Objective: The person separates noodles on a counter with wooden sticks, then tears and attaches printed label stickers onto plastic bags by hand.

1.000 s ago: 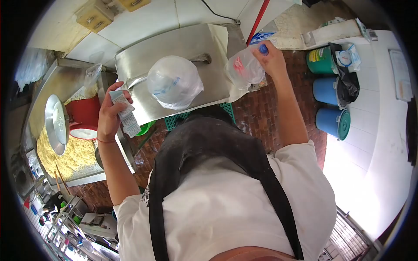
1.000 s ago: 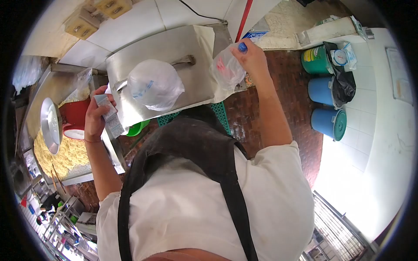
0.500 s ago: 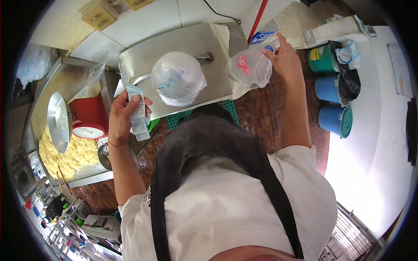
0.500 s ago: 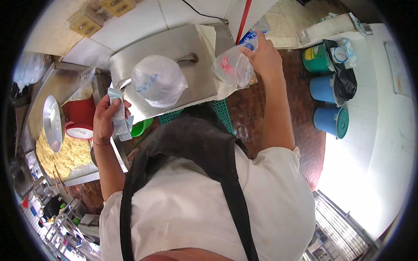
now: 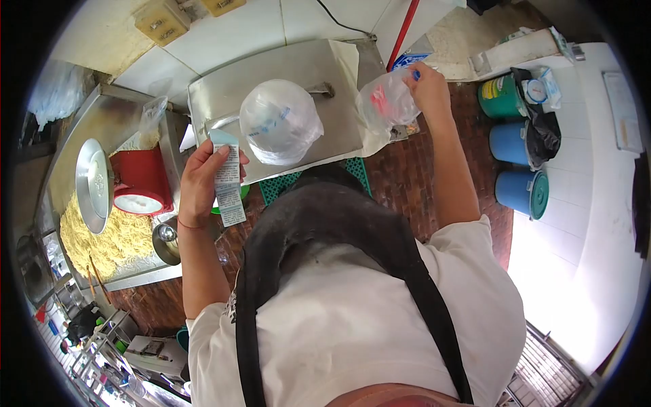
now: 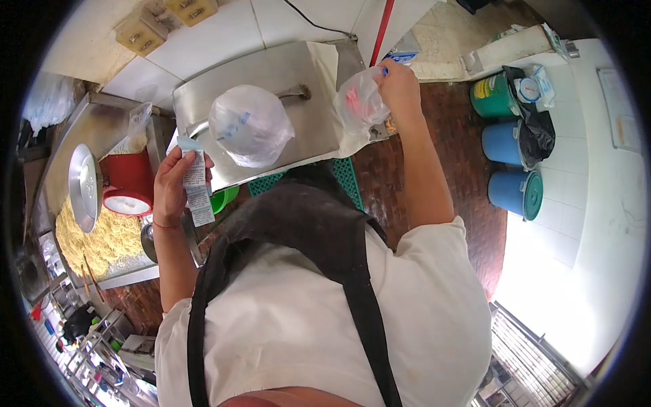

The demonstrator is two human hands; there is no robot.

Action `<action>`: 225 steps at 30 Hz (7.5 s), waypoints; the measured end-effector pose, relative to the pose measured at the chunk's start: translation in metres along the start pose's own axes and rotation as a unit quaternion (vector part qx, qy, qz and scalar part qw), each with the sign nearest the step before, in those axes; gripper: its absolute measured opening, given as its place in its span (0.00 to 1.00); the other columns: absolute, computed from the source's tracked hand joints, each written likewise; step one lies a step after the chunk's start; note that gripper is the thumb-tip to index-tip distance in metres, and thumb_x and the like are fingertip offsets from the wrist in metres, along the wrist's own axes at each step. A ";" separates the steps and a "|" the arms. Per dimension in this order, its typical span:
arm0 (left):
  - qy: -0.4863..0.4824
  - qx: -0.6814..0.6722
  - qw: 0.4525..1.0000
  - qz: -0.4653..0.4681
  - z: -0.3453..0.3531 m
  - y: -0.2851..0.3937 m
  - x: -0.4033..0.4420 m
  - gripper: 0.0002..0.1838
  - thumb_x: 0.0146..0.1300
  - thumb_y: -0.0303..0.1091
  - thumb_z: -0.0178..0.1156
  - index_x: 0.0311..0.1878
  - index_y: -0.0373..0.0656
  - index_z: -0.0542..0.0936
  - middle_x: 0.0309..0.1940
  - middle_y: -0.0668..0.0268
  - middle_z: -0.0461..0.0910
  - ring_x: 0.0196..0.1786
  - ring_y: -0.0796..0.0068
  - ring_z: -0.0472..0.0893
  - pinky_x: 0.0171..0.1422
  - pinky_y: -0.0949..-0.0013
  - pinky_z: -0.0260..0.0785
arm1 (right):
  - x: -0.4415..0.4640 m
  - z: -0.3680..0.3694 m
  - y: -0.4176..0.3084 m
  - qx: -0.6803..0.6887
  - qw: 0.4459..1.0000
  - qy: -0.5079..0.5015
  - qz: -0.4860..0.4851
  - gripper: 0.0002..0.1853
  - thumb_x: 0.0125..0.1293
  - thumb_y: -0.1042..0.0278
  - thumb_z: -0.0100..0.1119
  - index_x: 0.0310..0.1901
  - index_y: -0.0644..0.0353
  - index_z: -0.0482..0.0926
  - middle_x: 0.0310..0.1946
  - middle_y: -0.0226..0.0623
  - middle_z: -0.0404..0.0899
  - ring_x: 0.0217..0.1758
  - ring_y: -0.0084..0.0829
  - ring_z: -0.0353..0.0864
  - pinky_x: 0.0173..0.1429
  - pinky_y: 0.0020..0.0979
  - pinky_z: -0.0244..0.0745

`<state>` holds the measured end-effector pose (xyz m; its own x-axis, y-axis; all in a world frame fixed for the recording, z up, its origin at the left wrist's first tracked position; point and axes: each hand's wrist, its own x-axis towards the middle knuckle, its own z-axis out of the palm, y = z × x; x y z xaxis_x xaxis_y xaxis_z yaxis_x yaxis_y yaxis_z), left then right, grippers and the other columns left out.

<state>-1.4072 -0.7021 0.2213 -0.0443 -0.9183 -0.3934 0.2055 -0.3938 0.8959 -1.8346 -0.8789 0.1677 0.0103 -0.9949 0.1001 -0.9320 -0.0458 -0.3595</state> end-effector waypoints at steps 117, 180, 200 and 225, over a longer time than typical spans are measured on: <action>0.054 0.352 0.926 0.128 0.103 0.029 0.003 0.06 0.69 0.30 0.64 0.42 0.36 0.82 0.29 0.66 0.85 0.32 0.83 0.81 0.37 0.75 0.74 | -0.090 -0.016 -0.176 0.356 0.872 0.004 -0.336 0.08 0.60 0.65 0.71 0.39 0.57 0.86 0.33 0.32 0.82 0.40 0.37 0.80 0.48 0.37 0.71; 0.134 0.578 0.763 0.256 0.095 0.056 0.044 0.20 0.62 0.40 0.69 0.32 0.31 0.74 0.22 0.43 0.76 0.27 0.38 0.75 0.33 0.52 0.69 | -0.073 0.118 -0.153 0.446 0.884 0.107 -0.089 0.20 0.66 0.57 0.65 0.53 0.62 0.77 0.46 0.45 0.79 0.51 0.46 0.77 0.62 0.44 0.70; 0.161 0.575 0.769 0.226 0.100 0.058 0.045 0.19 0.63 0.40 0.69 0.32 0.33 0.74 0.24 0.46 0.76 0.26 0.44 0.74 0.34 0.56 0.69 | -0.075 0.119 -0.155 0.474 0.869 0.029 -0.141 0.43 0.71 0.43 0.61 0.74 0.67 0.57 0.70 0.59 0.63 0.74 0.55 0.61 0.77 0.48 0.56; 0.291 0.363 0.803 0.372 0.079 0.085 0.040 0.08 0.70 0.31 0.65 0.38 0.36 0.83 0.26 0.65 0.81 0.28 0.78 0.76 0.36 0.73 0.69 | -0.022 0.010 -0.039 0.068 0.953 0.258 -0.142 0.21 0.61 0.58 0.67 0.56 0.53 0.82 0.61 0.45 0.75 0.65 0.50 0.71 0.69 0.49 0.65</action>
<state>-1.4691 -0.7756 0.2978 0.3350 -0.8186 0.4666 -0.6711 0.1403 0.7280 -1.7953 -0.8563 0.1704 0.0423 -0.7662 0.6412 -0.8619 -0.3526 -0.3644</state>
